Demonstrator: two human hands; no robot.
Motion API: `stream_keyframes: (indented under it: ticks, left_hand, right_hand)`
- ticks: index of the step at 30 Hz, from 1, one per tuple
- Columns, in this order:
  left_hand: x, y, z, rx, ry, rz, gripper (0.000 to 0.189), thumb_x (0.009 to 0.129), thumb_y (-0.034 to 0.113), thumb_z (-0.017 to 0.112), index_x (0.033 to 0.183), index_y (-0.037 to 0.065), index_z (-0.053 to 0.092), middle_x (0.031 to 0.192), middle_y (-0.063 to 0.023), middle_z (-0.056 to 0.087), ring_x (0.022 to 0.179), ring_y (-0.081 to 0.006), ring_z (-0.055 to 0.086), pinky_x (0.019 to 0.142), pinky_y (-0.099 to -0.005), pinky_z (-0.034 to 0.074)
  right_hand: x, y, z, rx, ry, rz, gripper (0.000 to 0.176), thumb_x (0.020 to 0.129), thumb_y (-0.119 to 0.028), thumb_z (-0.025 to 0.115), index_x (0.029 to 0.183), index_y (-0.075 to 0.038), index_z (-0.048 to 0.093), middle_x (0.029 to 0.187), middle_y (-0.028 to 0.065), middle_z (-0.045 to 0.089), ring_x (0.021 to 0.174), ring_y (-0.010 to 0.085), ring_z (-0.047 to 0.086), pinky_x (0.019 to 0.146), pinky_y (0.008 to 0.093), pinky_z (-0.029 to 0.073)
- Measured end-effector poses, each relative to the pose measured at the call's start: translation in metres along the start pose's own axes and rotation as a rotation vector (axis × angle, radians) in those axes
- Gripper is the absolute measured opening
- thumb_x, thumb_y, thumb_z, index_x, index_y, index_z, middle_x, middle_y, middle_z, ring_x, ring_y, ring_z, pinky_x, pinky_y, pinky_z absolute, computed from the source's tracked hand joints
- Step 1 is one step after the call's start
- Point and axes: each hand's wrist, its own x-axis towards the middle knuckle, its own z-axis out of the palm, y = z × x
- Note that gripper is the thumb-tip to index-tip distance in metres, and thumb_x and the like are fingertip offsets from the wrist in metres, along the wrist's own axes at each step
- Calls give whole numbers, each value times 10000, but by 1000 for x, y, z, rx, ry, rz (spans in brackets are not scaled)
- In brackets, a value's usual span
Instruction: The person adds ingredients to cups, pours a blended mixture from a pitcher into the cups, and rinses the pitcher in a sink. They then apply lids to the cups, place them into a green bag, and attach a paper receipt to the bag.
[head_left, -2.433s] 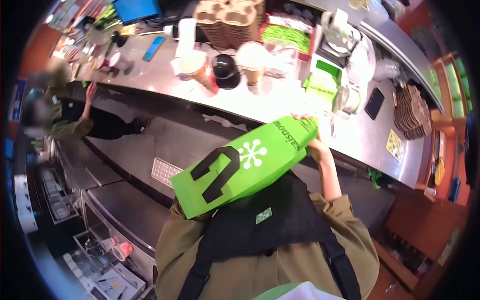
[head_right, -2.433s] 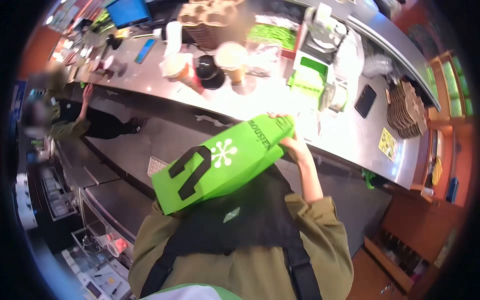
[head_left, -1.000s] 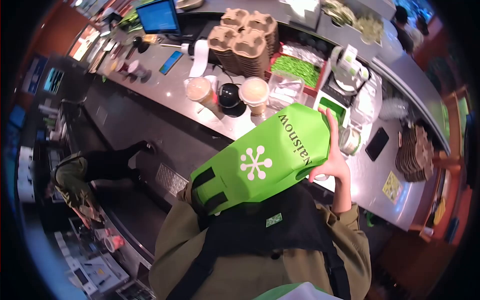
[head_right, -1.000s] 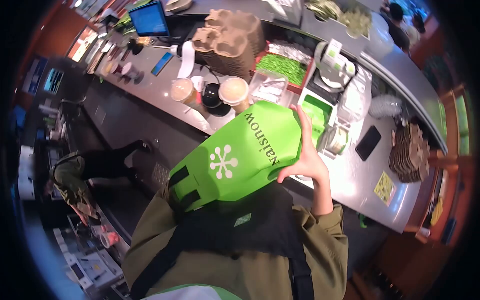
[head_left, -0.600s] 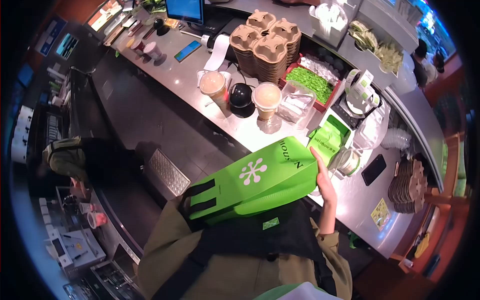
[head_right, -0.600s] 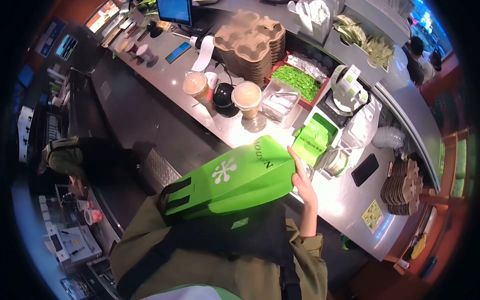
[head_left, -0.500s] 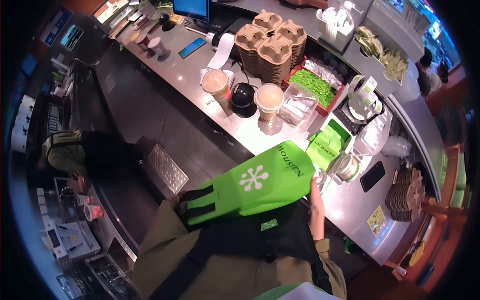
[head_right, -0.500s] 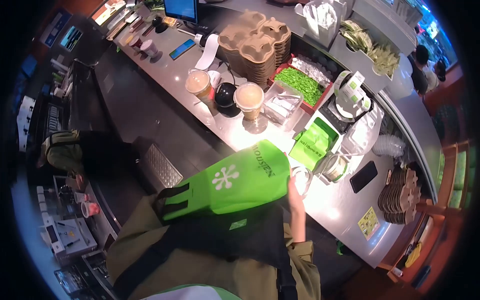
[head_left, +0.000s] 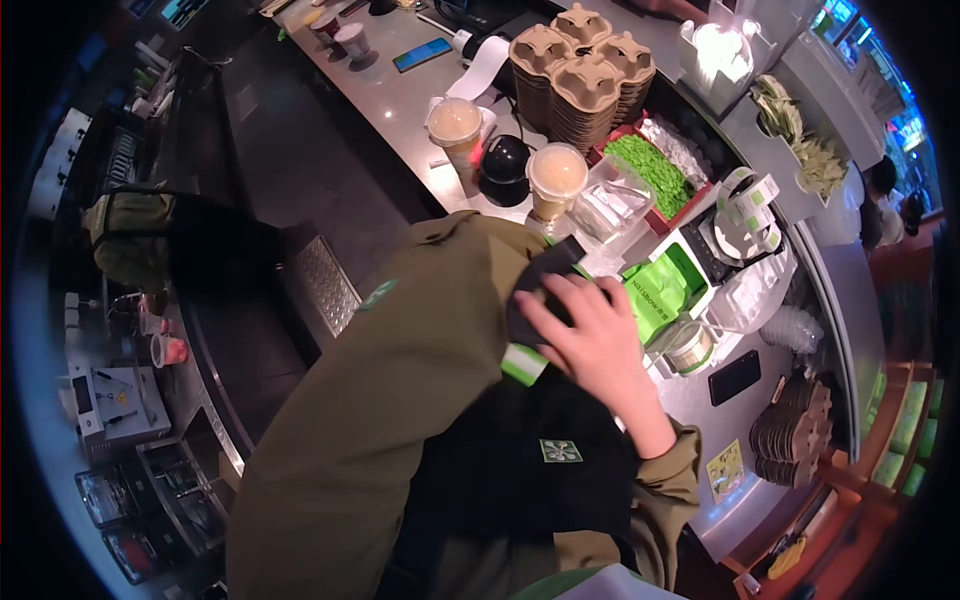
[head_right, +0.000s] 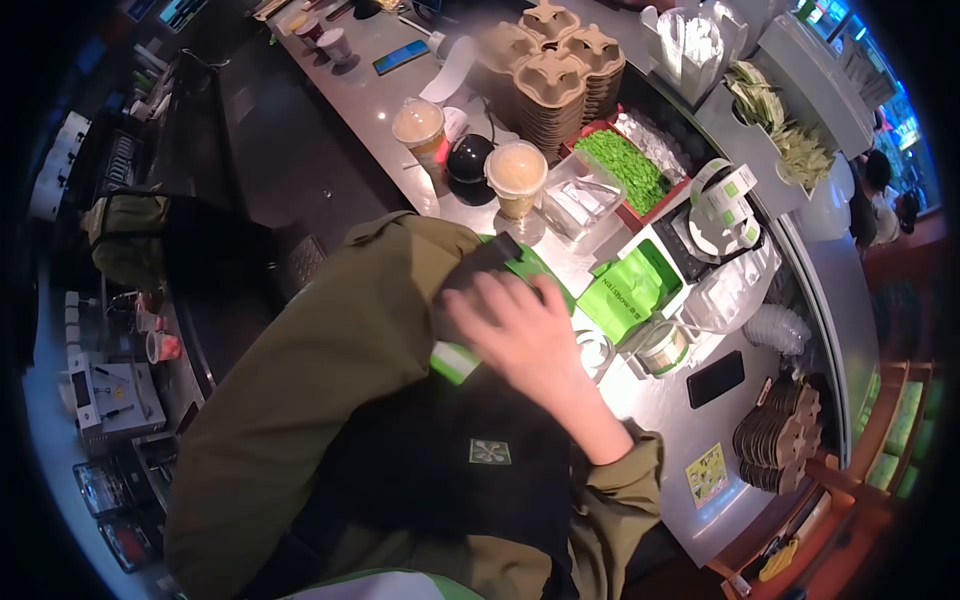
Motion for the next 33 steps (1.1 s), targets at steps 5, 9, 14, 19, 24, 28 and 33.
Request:
stream_keyframes:
  ticks: [5, 9, 14, 19, 24, 28, 33]
  left_hand:
    - [35, -5, -3, 102, -151, 6, 335, 816, 242, 566, 1024, -16, 612, 942, -154, 635, 893, -272, 600, 772, -371, 470]
    - [31, -19, -5, 181, -164, 94, 334, 812, 241, 572, 1019, -16, 616, 936, -154, 637, 888, -274, 602, 767, -374, 472]
    - [-115, 9, -28, -77, 520, 163, 251, 833, 207, 509, 857, -27, 596, 767, -198, 613, 713, -368, 597, 638, -450, 473]
    - [-128, -4, -15, -53, 771, 155, 324, 841, 257, 518, 875, -60, 574, 801, -225, 596, 777, -378, 595, 727, -437, 479]
    - [-98, -37, -4, -301, 631, 157, 330, 861, 240, 504, 1039, -38, 518, 900, -246, 573, 907, -372, 571, 805, -434, 448]
    - [-127, -28, -20, -692, 519, 492, 313, 894, 146, 501, 1167, -7, 493, 950, -138, 601, 902, -207, 587, 804, -307, 455]
    - [-213, -107, 6, -740, 1288, -178, 482, 772, 149, 650, 1214, 46, 487, 1121, -138, 559, 996, -232, 584, 863, -348, 465]
  right_hand:
    - [-21, 46, -16, 41, 9, 73, 373, 551, -87, 632, 919, -61, 578, 728, 51, 496, 738, 236, 520, 804, 398, 393]
    - [-14, 57, -33, -45, -104, 20, 356, 569, -83, 631, 924, -80, 597, 694, 39, 447, 696, 215, 492, 837, 426, 376]
    - [-23, 63, -58, -100, -47, 33, 136, 612, -88, 640, 721, -133, 572, 649, -14, 437, 665, 155, 489, 923, 500, 347]
    - [-10, 59, -55, -134, -15, 10, 144, 616, -99, 649, 709, -159, 556, 666, -33, 447, 680, 136, 493, 941, 533, 336]
    - [-14, 88, -28, -57, -176, 73, 100, 632, -123, 632, 714, -138, 578, 663, -19, 457, 710, 136, 511, 926, 526, 338]
    - [-20, 83, -22, -65, -103, 116, 99, 614, -126, 638, 700, -132, 591, 698, -20, 499, 752, 161, 523, 973, 560, 306]
    - [-22, 82, -26, -57, -61, 198, 76, 612, -116, 607, 654, -162, 564, 696, -20, 433, 818, 161, 515, 1016, 607, 254]
